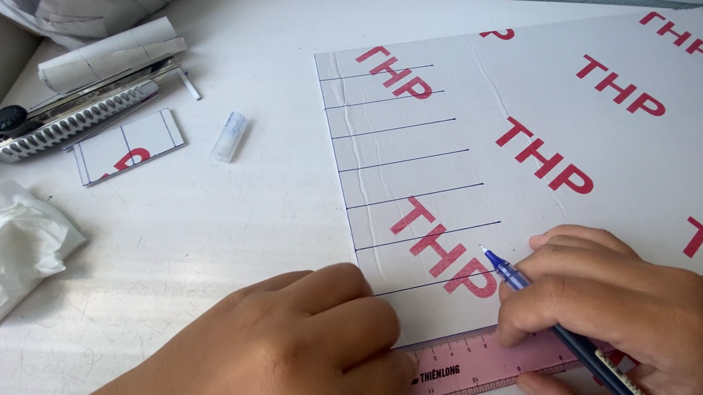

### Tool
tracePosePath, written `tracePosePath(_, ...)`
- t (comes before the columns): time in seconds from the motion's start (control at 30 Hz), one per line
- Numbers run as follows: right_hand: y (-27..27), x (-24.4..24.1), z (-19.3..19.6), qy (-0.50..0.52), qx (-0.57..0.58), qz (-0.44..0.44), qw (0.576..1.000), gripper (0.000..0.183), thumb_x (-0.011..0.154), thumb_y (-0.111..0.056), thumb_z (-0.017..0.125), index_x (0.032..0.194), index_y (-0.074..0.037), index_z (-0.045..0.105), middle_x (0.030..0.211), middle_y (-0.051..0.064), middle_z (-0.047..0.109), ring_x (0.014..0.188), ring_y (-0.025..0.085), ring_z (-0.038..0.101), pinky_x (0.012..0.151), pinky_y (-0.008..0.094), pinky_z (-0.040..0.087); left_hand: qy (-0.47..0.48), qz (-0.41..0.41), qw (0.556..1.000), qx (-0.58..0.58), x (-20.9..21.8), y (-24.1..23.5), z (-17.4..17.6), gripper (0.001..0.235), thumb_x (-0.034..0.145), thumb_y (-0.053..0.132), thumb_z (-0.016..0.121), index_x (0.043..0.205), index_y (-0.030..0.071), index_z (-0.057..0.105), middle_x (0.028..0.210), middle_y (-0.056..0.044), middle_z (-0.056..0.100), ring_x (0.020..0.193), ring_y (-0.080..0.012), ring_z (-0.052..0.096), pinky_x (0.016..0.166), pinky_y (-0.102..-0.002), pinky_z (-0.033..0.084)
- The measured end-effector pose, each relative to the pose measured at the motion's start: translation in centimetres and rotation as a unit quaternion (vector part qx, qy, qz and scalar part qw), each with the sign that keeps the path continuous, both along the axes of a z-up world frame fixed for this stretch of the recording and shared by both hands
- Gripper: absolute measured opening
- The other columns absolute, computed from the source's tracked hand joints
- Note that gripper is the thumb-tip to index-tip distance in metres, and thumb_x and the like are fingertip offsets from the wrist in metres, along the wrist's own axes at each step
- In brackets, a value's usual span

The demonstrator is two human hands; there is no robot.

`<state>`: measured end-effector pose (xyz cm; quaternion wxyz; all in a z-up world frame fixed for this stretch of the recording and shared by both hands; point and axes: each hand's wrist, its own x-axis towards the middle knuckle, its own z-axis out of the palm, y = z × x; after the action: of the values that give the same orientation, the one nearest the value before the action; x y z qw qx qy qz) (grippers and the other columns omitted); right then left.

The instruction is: The person is using a ruler and a pen to measure and draw parallel lines on a white board.

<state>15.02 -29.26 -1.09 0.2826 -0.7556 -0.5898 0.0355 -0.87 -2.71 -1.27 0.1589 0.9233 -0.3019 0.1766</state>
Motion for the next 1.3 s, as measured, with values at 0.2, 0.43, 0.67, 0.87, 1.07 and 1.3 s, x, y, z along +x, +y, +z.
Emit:
tracePosePath(0.2,-1.8,0.3,0.6,-0.009,-0.054,-0.091,0.994,0.030,0.067,-0.043,0.100,0.093,-0.034,0.090,0.108,-0.014,0.097,0.137,0.011,0.079,0.109,0.030,0.053,0.011,0.033,0.999,-0.019,-0.3,-0.4,-0.3,0.038,0.119,0.015,0.059,0.082,0.012,0.048,0.080,-0.001,0.048,0.066,-0.0199,0.046,0.054,-0.037,0.047)
tracePosePath(0.43,-2.6,3.9,1.9,-0.019,-0.036,-0.033,0.999,0.043,0.057,-0.029,0.104,0.090,-0.021,0.077,0.086,-0.013,0.084,0.072,0.006,0.075,0.125,0.039,0.054,0.096,0.089,0.990,-0.044,-0.7,0.0,-1.5,0.034,0.116,0.031,0.064,0.086,0.018,0.057,0.077,0.001,0.050,0.055,-0.0186,0.054,0.051,-0.036,0.058)
tracePosePath(0.67,-2.5,3.9,2.1,0.023,-0.058,-0.007,0.998,0.035,0.062,-0.016,0.097,0.090,-0.023,0.077,0.078,-0.010,0.077,0.068,0.009,0.072,0.126,0.041,0.048,0.145,0.183,0.972,-0.030,-1.4,-0.4,-3.0,0.029,0.111,0.053,0.068,0.090,0.032,0.070,0.090,0.011,0.065,0.057,-0.0152,0.068,0.052,-0.036,0.068)
tracePosePath(0.87,-2.4,3.7,2.1,0.011,-0.061,-0.005,0.998,0.029,0.063,-0.014,0.087,0.088,-0.024,0.076,0.075,-0.009,0.072,0.063,0.011,0.061,0.129,0.045,0.045,0.125,0.186,0.974,-0.024,-1.5,-0.6,-3.0,0.031,0.110,0.053,0.068,0.088,0.032,0.070,0.088,0.012,0.066,0.056,-0.0141,0.069,0.051,-0.034,0.067)
tracePosePath(1.07,-2.8,4.0,1.8,0.011,-0.068,0.001,0.998,0.021,0.070,-0.019,0.083,0.088,-0.025,0.076,0.079,-0.011,0.075,0.066,0.010,0.064,0.129,0.045,0.044,0.122,0.180,0.976,-0.026,-1.6,-0.7,-3.0,0.032,0.111,0.052,0.068,0.087,0.031,0.069,0.087,0.012,0.066,0.054,-0.0141,0.068,0.050,-0.034,0.066)
tracePosePath(1.3,-2.6,3.8,1.9,0.009,-0.062,-0.011,0.998,0.018,0.070,-0.020,0.081,0.087,-0.025,0.077,0.076,-0.010,0.073,0.063,0.011,0.060,0.128,0.045,0.046,0.122,0.177,0.976,-0.027,-1.7,-0.7,-2.7,0.033,0.112,0.052,0.068,0.087,0.030,0.067,0.085,0.012,0.065,0.052,-0.0141,0.066,0.048,-0.033,0.065)
